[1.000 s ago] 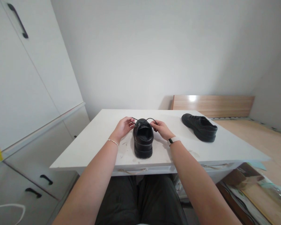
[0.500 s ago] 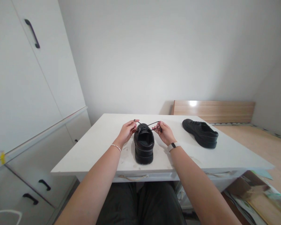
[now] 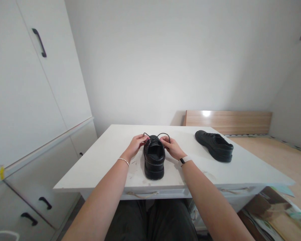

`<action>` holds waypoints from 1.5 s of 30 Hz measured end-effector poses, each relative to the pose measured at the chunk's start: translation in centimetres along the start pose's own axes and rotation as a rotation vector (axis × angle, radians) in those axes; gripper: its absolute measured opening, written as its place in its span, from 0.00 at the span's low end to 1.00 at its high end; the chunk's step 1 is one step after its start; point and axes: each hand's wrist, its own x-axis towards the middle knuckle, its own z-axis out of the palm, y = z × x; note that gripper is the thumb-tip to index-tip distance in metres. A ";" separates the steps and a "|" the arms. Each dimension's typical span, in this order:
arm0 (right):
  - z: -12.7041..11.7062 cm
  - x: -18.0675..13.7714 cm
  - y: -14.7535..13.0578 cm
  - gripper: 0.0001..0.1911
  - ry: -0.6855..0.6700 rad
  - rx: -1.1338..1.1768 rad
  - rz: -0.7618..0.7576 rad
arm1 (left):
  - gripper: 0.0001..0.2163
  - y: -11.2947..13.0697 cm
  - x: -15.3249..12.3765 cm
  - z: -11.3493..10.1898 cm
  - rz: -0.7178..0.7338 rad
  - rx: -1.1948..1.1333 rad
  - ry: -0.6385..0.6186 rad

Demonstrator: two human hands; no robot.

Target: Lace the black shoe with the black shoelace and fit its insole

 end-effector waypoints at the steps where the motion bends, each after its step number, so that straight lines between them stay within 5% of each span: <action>1: 0.0 0.0 0.0 0.09 -0.014 -0.025 0.000 | 0.09 -0.1 0.0 -0.1 -0.011 0.032 -0.016; 10: 0.2 0.2 -0.1 0.11 0.046 -0.161 -0.034 | 0.10 -0.5 -0.1 -0.3 -0.047 0.232 -0.094; 19: 0.8 0.3 -0.3 0.11 0.185 0.030 -0.086 | 0.10 -0.5 -0.1 0.2 -0.016 0.203 -0.069; 32: -1.3 0.3 -2.2 0.11 0.319 0.506 -0.185 | 0.18 0.9 0.0 0.1 0.061 -0.204 0.239; 39: -1.7 0.7 -0.8 0.17 0.430 0.439 -0.154 | 0.13 1.2 -0.2 -0.3 0.076 -0.174 0.389; 45: -1.4 0.7 -0.5 0.22 0.384 0.309 -0.103 | 0.10 1.1 -0.5 -0.6 0.154 -0.126 0.523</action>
